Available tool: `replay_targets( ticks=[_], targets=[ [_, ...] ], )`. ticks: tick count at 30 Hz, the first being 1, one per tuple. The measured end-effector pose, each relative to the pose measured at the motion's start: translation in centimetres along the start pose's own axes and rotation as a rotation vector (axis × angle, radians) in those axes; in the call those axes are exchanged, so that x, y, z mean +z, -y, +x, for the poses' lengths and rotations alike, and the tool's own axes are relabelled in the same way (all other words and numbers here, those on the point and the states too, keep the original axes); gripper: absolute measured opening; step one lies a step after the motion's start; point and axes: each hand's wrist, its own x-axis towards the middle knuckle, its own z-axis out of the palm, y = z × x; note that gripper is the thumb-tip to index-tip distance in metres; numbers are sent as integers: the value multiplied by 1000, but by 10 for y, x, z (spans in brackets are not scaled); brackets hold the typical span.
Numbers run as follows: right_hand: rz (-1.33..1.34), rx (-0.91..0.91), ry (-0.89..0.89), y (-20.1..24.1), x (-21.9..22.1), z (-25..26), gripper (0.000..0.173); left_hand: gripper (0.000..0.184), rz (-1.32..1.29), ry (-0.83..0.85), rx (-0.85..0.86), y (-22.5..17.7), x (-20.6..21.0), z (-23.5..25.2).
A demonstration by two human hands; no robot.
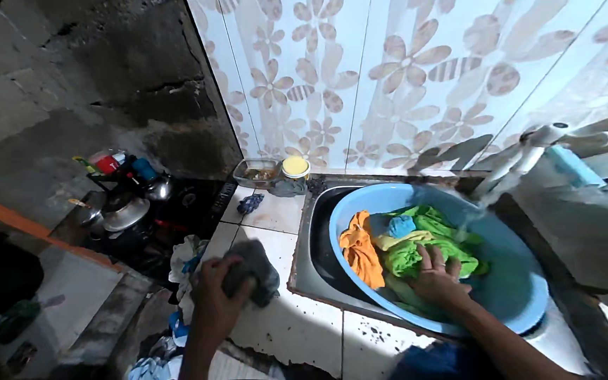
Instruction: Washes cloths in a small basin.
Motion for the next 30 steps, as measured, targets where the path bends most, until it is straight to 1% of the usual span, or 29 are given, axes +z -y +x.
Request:
replay_targets(
  ticks=[1,2,3,4,5,6,7,8,9,11,13,15,17,19,21,22,23,25,26,27,28,30],
  targets=[
    [-3,3,4,1,-1,0,103,50,63,137,-50,6,-2,-9],
    [-8,6,4,2,0,0,103,55,98,211,-80,15,5,-15],
    [-16,8,8,3,0,0,104,62,123,224,-76,27,24,-21],
    [-12,7,3,4,0,1,105,74,154,206,-40,40,51,-29],
    [-4,4,-9,4,2,2,105,87,205,179,6,46,80,-39],
    [-1,3,-18,4,4,3,106,96,262,111,81,47,108,-50],
    [2,3,-26,3,4,5,107,97,306,13,175,41,132,-58],
    [2,-2,-34,0,4,5,108,94,324,-38,244,28,150,-64],
    [7,-11,-42,-2,4,4,109,92,320,-30,275,12,163,-69],
    [11,-31,-55,-4,4,5,108,89,311,41,295,-19,182,-73],
    [24,-71,-106,-9,5,7,108,83,295,49,338,-41,199,-72],
    [6,-82,-116,-13,3,4,107,71,281,-4,369,-46,206,-73],
    [-4,-66,-126,-15,-1,4,109,59,237,-55,373,-38,199,-76],
    [-5,-40,-117,-14,-1,5,112,50,278,-23,298,-24,176,-79],
    [11,-23,-106,-10,-2,4,112,47,372,-102,215,1,159,-73],
    [15,-12,-97,-7,-3,3,112,49,423,-123,151,14,152,-63],
    [20,-4,-87,-5,-4,1,110,55,450,-105,58,23,145,-48],
    [36,-13,-85,-7,-3,3,109,75,469,-9,-151,29,133,-8],
    [51,-23,-94,-9,-1,5,109,84,470,5,-220,29,131,15],
    [53,-22,-95,-10,1,5,109,88,473,24,-252,27,132,37],
    [53,-17,-91,-9,1,5,109,89,471,39,-244,22,135,56],
    [66,1,-75,-7,-3,4,110,83,433,74,-150,11,150,85]
  ],
)
